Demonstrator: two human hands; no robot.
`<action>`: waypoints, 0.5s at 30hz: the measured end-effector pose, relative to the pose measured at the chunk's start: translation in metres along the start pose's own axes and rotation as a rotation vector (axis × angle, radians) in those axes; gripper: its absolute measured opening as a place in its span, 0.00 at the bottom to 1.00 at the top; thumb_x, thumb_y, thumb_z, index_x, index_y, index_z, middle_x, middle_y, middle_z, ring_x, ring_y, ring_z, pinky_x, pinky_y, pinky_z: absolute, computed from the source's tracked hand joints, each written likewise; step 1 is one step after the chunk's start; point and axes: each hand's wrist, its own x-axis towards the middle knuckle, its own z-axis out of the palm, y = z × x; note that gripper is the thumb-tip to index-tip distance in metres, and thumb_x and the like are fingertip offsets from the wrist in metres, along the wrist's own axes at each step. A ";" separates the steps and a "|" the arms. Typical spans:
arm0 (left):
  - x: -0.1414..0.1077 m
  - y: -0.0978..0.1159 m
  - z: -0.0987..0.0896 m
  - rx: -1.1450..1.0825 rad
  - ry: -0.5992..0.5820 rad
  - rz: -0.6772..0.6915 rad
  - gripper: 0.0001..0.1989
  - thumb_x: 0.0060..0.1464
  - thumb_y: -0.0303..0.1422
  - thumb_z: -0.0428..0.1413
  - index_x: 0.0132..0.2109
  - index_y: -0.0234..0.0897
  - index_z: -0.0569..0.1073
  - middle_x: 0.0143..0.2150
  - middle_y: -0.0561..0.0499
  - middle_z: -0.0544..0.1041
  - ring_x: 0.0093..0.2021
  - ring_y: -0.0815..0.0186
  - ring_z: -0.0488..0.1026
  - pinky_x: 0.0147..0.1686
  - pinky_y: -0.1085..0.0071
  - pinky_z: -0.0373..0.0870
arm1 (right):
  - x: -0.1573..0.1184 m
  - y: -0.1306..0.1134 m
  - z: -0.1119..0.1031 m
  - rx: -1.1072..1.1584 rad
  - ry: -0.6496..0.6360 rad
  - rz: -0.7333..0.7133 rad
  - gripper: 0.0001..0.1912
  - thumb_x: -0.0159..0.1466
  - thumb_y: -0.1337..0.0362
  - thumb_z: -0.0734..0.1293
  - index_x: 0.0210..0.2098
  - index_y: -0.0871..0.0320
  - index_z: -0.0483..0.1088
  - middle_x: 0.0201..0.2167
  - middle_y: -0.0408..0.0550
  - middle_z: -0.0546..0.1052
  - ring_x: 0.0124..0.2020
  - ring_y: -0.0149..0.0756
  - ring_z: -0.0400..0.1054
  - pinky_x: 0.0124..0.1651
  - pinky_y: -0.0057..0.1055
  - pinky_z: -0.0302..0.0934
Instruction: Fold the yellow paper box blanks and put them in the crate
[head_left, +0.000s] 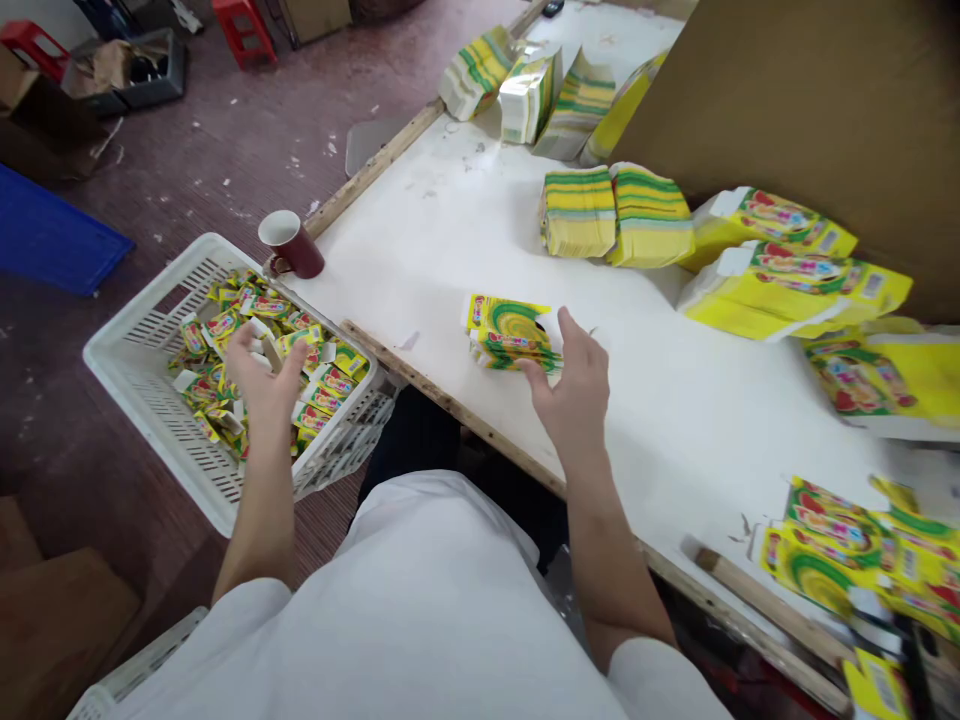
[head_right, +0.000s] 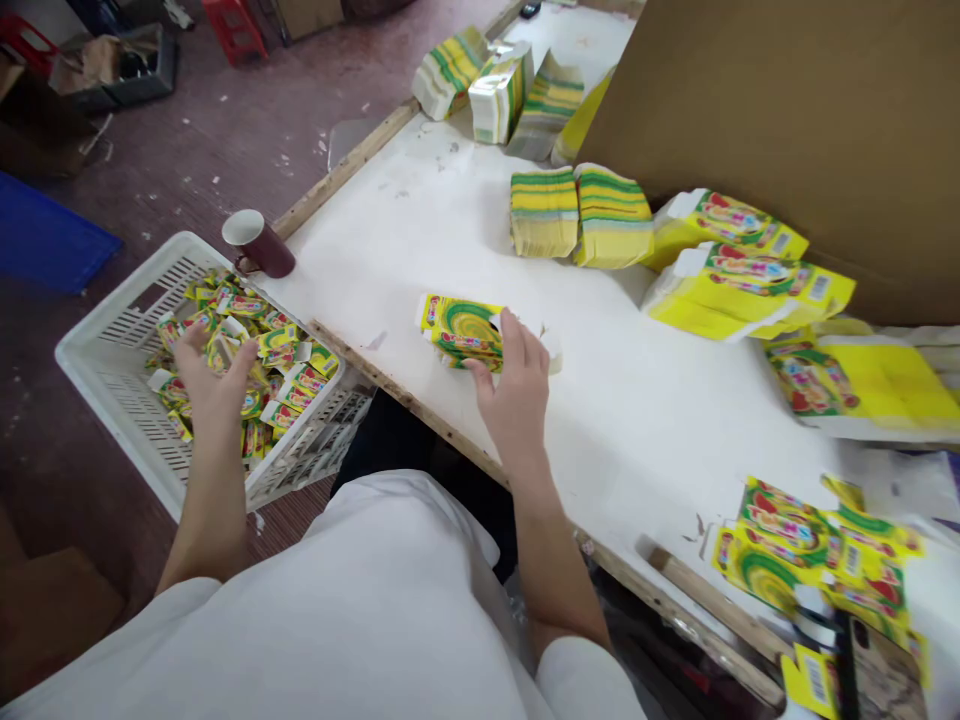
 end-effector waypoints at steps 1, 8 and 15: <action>0.011 -0.011 -0.010 0.113 0.067 0.043 0.35 0.39 0.38 0.71 0.52 0.36 0.66 0.57 0.42 0.68 0.64 0.49 0.61 0.68 0.50 0.49 | 0.006 0.013 0.002 -0.072 -0.008 0.008 0.27 0.66 0.59 0.65 0.63 0.56 0.63 0.53 0.60 0.74 0.56 0.55 0.66 0.60 0.55 0.59; -0.052 0.014 0.023 -0.312 -0.035 0.126 0.28 0.52 0.45 0.63 0.55 0.42 0.64 0.59 0.43 0.67 0.61 0.56 0.65 0.58 0.59 0.65 | 0.014 0.030 0.002 -0.130 0.032 -0.011 0.22 0.59 0.64 0.68 0.53 0.56 0.69 0.40 0.52 0.72 0.41 0.47 0.68 0.48 0.50 0.66; -0.141 0.071 0.101 -0.958 -0.799 -0.390 0.38 0.45 0.61 0.59 0.56 0.44 0.65 0.51 0.43 0.74 0.54 0.53 0.73 0.52 0.54 0.72 | -0.030 -0.043 0.001 0.289 -0.186 0.015 0.21 0.60 0.63 0.70 0.51 0.53 0.66 0.36 0.45 0.71 0.35 0.38 0.68 0.40 0.37 0.69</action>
